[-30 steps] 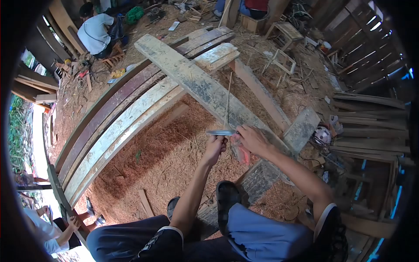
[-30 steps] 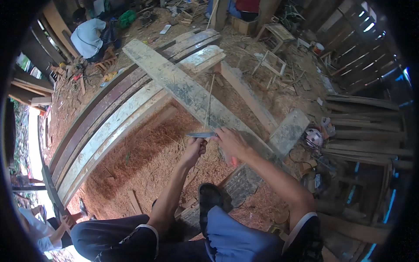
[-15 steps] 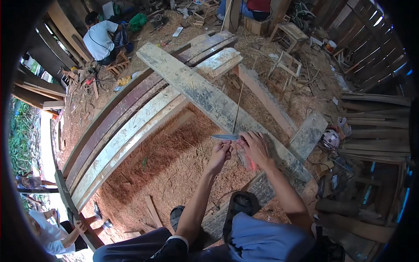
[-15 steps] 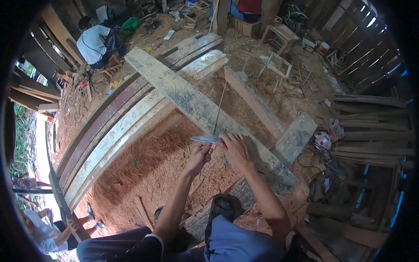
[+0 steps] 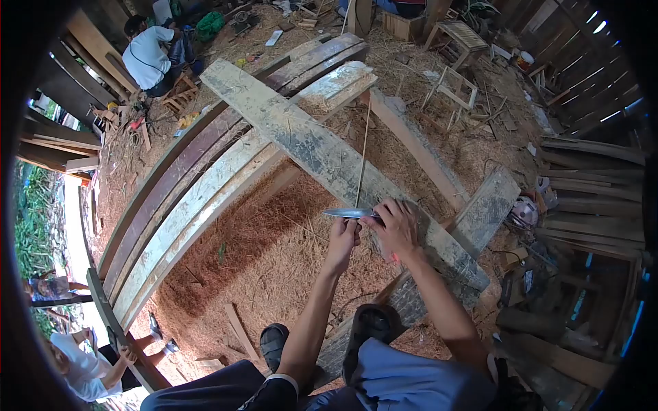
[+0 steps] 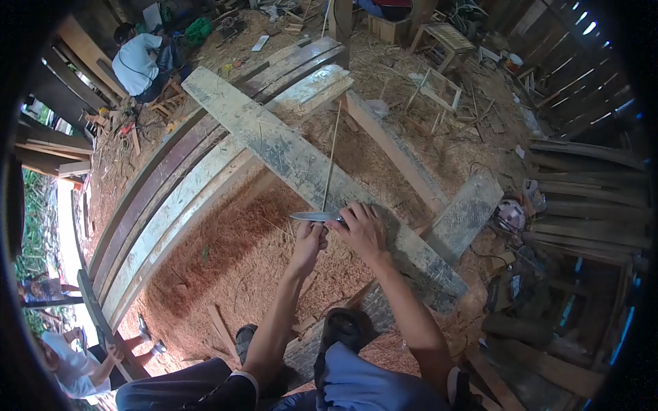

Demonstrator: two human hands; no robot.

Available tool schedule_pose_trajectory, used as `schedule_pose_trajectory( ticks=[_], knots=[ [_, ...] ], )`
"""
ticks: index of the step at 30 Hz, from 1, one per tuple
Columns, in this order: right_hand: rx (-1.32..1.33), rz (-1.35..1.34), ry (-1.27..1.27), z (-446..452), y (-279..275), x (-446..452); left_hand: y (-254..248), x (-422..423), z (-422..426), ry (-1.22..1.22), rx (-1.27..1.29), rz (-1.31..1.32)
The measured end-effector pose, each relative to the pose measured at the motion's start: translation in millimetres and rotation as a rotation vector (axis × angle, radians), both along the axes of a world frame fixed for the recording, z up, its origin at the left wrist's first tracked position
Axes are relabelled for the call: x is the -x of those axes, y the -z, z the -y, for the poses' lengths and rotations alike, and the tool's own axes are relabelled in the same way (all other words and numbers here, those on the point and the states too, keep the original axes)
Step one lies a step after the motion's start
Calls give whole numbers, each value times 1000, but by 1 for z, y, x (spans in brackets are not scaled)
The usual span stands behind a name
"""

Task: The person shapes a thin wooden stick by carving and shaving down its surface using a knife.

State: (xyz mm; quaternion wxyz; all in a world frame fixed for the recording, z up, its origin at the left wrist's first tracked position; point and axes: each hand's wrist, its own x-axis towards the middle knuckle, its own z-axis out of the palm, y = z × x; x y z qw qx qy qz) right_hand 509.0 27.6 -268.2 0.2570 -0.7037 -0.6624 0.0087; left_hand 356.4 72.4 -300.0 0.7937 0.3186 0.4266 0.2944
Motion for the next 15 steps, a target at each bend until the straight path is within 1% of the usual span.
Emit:
schedule_pose_trajectory(
  ticks=[3, 6, 9, 12, 15],
  knots=[
    [14, 13, -2, 0, 0, 0, 2, 4, -5, 51, 52, 31],
    [46, -34, 17, 0, -1, 2, -1, 6, -8, 108, 72, -4],
    [27, 12, -21, -2, -3, 2, -4, 6, -7, 117, 47, -7],
    [26, 97, -12, -5, -2, 4, 0, 2, 0, 69, -97, -70],
    [49, 119, -11, -5, 0, 4, 4, 4, 9, 80, -72, -58]
  ],
)
